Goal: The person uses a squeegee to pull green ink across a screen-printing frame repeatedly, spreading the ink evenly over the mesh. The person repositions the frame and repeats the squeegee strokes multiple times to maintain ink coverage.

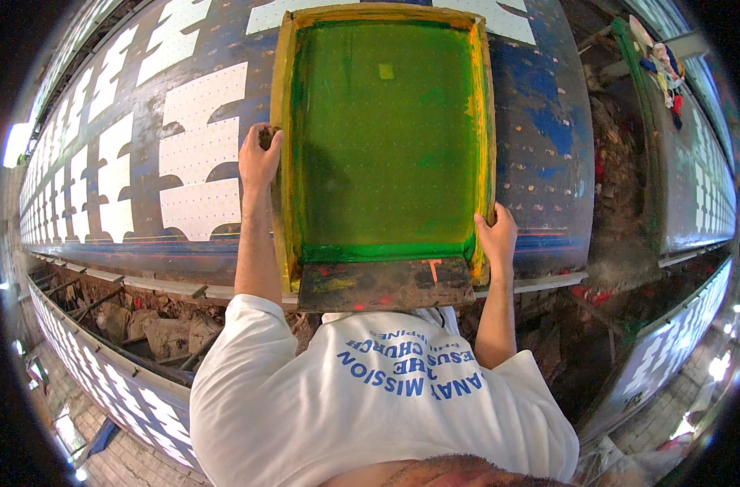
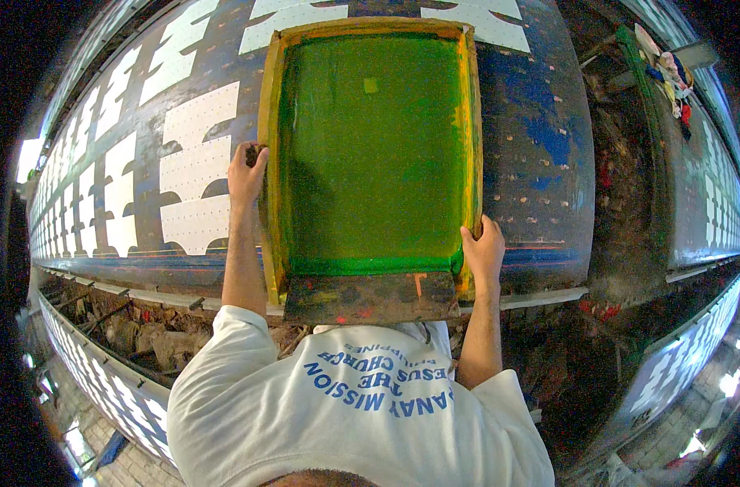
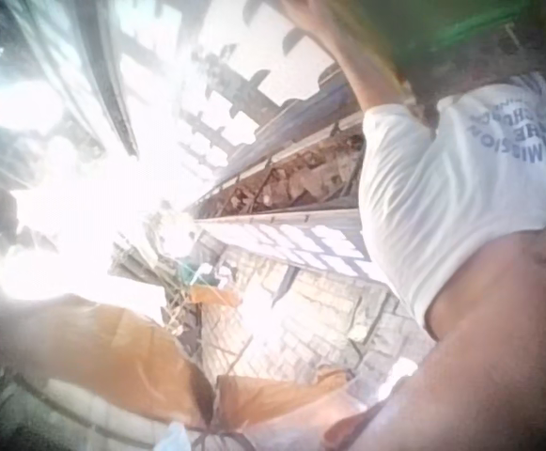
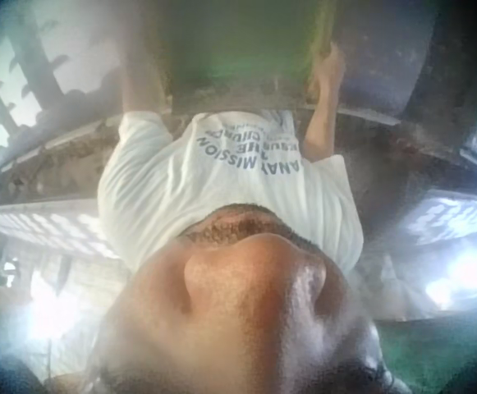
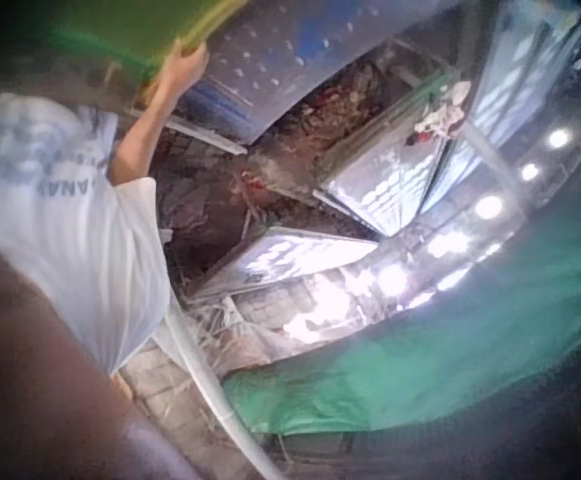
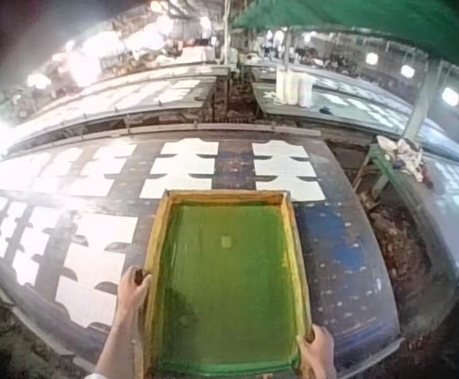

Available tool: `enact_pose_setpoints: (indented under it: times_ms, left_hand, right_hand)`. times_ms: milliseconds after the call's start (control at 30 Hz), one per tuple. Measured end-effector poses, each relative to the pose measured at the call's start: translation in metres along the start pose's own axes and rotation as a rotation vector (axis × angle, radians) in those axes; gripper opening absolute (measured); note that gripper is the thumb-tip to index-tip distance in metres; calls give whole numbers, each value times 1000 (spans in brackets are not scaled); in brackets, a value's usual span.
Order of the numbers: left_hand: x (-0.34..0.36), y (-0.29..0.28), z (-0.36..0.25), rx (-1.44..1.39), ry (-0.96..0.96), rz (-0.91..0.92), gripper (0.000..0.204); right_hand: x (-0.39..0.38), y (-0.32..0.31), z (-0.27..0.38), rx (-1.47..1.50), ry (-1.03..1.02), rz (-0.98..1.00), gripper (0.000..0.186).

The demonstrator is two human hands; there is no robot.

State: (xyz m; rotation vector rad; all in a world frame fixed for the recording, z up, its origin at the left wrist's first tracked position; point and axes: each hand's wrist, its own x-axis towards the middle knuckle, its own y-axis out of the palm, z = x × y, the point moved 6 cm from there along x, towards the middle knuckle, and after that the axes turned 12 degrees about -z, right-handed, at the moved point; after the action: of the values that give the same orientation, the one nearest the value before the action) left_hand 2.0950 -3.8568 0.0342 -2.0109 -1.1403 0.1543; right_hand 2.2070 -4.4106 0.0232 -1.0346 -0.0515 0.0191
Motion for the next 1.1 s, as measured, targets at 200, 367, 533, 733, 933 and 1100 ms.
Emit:
enact_pose_setpoints:
  times_ms: [200, 367, 533, 733, 933, 1100]
  left_hand:
    - [8, -4, -7, 49, 36, 32, 37]
    - [28, -42, -56, 63, 137, 17, 37]
    - [8, -118, -127, 223, 224, -131, 38]
    - [-99, -217, -129, 332, 19, -301, 39]
    - [-247, -301, -105, 358, -235, -553, 38]
    - [-403, -334, -108, 435, -422, -857, 37]
  right_hand:
    - [11, -6, 5, -7, -49, 103, 41]
    - [16, -7, -4, 233, -131, 52, 35]
    - [34, -28, -2, 423, -314, 49, 38]
    - [57, -57, 27, 478, -569, 82, 39]
    - [69, -55, 93, 536, -863, 386, 36]
    - [43, -44, 168, 546, -1173, 592, 27]
